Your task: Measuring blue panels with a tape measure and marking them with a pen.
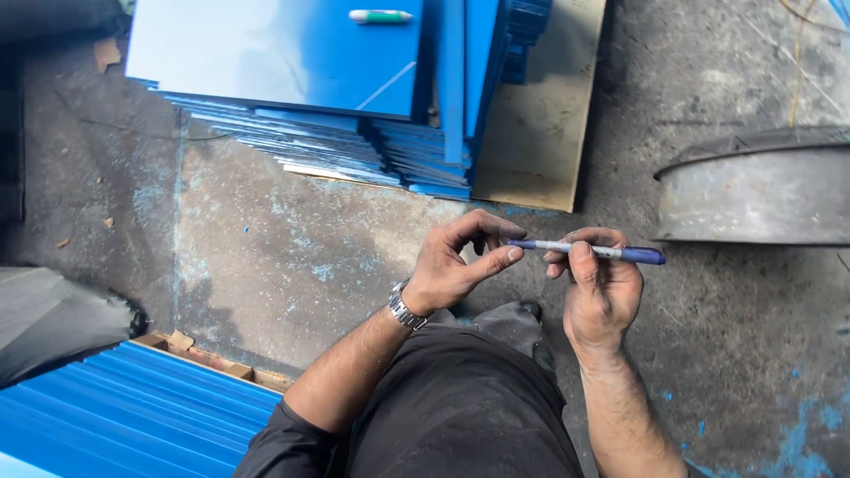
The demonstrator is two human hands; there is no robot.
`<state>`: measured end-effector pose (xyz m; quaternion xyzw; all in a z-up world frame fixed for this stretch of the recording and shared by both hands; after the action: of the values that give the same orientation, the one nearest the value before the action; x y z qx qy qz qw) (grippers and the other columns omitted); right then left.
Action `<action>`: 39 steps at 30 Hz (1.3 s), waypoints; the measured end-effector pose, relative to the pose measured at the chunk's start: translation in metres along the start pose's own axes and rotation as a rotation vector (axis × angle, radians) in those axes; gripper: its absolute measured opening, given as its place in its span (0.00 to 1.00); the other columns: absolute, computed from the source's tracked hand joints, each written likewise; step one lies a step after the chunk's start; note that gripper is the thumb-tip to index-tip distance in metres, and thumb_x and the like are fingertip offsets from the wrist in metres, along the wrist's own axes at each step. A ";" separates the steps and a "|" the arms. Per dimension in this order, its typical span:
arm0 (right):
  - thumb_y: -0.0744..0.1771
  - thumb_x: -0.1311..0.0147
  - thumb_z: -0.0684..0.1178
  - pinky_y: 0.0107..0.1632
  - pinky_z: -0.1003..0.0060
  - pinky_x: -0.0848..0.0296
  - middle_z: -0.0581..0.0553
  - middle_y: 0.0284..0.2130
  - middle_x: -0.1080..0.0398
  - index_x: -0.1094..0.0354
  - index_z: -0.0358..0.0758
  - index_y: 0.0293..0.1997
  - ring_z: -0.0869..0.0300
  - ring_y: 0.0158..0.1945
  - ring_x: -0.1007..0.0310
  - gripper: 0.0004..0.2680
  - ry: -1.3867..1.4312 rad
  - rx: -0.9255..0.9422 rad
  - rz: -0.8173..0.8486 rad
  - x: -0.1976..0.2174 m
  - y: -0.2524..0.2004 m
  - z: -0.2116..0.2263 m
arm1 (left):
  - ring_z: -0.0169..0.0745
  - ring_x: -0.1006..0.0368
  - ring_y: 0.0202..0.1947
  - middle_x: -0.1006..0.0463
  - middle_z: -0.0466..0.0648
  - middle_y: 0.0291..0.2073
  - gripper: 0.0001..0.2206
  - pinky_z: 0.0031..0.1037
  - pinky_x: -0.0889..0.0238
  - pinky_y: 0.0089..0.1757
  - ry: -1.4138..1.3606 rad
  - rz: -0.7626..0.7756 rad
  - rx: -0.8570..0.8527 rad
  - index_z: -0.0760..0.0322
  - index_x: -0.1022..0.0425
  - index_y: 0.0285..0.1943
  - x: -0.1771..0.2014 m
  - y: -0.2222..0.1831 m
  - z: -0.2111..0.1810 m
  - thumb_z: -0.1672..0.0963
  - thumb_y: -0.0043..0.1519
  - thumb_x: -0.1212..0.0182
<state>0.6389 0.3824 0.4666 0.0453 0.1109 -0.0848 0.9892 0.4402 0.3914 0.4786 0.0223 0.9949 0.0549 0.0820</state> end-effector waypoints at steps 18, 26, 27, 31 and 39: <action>0.71 0.45 0.52 0.29 0.68 0.22 0.38 0.21 0.28 0.30 0.33 0.41 0.59 0.27 0.24 0.11 0.014 -0.270 0.234 -0.155 0.092 -0.107 | 0.46 0.18 0.33 0.17 0.48 0.33 0.06 0.29 0.26 0.36 0.341 -0.391 -0.228 0.62 0.16 0.42 0.137 0.062 -0.013 0.60 0.58 0.28; 0.69 0.39 0.51 0.30 0.62 0.23 0.33 0.19 0.29 0.29 0.31 0.38 0.52 0.24 0.24 0.11 0.000 -0.681 0.443 -0.222 0.162 -0.194 | 0.53 0.21 0.32 0.19 0.52 0.34 0.05 0.35 0.26 0.36 0.720 -0.446 -0.348 0.65 0.18 0.43 0.181 0.115 0.003 0.61 0.59 0.33; 0.69 0.39 0.52 0.30 0.62 0.24 0.33 0.19 0.29 0.30 0.32 0.37 0.53 0.25 0.24 0.11 -0.004 -0.751 0.491 -0.235 0.164 -0.201 | 0.51 0.22 0.32 0.19 0.51 0.34 0.07 0.34 0.26 0.36 0.767 -0.470 -0.343 0.65 0.18 0.44 0.187 0.119 -0.003 0.61 0.58 0.31; 0.67 0.36 0.65 0.38 0.54 0.26 0.32 0.28 0.24 0.27 0.29 0.43 0.53 0.37 0.24 0.21 -0.389 -0.684 0.724 -0.263 0.205 -0.255 | 0.52 0.20 0.31 0.18 0.52 0.32 0.07 0.35 0.26 0.33 0.738 -0.533 -0.236 0.67 0.18 0.44 0.216 0.121 0.060 0.61 0.58 0.30; 0.73 0.49 0.56 0.41 0.54 0.25 0.47 0.26 0.21 0.24 0.42 0.42 0.48 0.37 0.19 0.11 -1.104 -0.286 0.752 -0.242 0.274 -0.248 | 0.52 0.21 0.35 0.17 0.57 0.34 0.07 0.38 0.28 0.38 0.605 -0.957 0.204 0.65 0.20 0.47 0.349 0.120 0.104 0.56 0.65 0.35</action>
<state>0.4024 0.7166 0.3006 -0.1003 -0.4230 0.2693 0.8594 0.1178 0.5403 0.3343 -0.4393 0.8736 -0.0808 -0.1933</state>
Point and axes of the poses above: each hand's wrist, its own y-axis towards the middle knuckle, its own x-axis out of the back of the hand, z = x × y, the point moved 10 cm from there along y, towards the middle knuckle
